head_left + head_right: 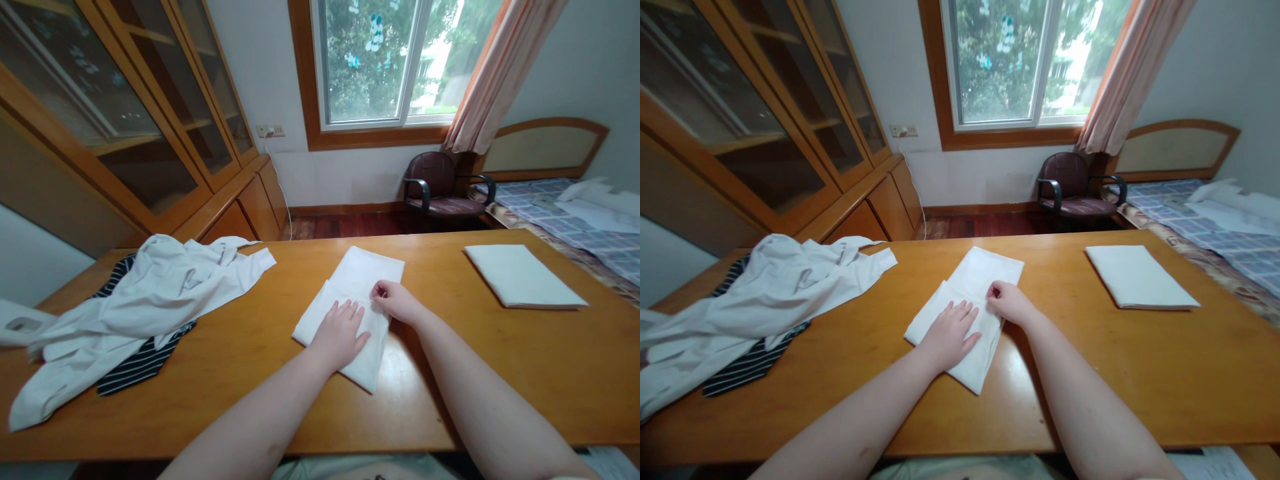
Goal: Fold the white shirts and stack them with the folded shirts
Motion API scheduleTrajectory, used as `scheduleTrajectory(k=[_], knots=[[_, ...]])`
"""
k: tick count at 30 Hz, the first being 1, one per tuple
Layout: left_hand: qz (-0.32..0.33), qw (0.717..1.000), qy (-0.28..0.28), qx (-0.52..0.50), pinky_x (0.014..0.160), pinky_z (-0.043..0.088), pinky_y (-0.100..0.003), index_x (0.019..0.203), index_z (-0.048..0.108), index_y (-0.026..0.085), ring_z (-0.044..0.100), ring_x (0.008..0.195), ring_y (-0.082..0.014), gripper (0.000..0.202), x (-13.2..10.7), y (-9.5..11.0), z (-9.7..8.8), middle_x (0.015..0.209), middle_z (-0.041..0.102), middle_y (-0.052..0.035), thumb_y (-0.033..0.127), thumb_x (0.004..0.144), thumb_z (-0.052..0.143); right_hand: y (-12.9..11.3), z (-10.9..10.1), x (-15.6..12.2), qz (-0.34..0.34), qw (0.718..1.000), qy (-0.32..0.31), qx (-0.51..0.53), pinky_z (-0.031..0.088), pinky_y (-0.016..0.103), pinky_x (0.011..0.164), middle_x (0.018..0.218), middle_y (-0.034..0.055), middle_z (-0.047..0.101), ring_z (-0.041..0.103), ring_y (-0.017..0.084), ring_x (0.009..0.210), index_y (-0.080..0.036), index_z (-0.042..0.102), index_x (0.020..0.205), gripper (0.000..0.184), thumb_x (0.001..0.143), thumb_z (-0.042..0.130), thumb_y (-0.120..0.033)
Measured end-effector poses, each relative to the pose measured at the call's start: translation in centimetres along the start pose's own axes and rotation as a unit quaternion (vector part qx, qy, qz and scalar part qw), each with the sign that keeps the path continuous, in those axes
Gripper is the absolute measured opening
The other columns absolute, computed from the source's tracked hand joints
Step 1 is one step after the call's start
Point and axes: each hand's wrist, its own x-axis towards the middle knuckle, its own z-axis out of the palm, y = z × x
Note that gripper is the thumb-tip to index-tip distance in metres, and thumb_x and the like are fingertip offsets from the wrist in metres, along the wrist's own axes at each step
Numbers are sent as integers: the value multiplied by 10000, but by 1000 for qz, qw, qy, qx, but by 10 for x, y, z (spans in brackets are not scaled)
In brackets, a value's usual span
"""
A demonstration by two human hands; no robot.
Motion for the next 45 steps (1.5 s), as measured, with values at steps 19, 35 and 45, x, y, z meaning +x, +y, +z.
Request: scheduleTrajectory(k=[19, 35, 45], knots=[[79, 991, -112, 0, 1050, -17, -648, 1465, 170, 341, 46, 1410, -336, 756, -1, 1, 2, 1542, 127, -132, 692, 818, 342, -4, 5, 2, -9, 985, 41, -168, 350, 229, 578, 741, 28, 660, 541, 129, 649, -185, 598, 759, 133, 811, 527, -285], [25, 994, -69, -86, 1116, 156, -501, 1323, 484, 259, 259, 1374, -255, 485, 2, -18, -13, 1442, 402, -86, 482, 917, 342, -24, 18, -11, 9, 942, 35, -332, 340, 268, 609, 875, 70, 687, 608, 190, 780, -217, 619, 900, 259, 885, 460, -421], [-99, 992, -70, 18, 1111, 76, -543, 1457, 251, 184, 87, 1412, -296, 706, 9, -53, -6, 1531, 154, -145, 539, 866, 400, -21, 21, -11, -61, 934, 47, -348, 391, 323, 814, 985, 94, 667, 577, 225, 923, -187, 617, 997, 291, 831, 587, -425]])
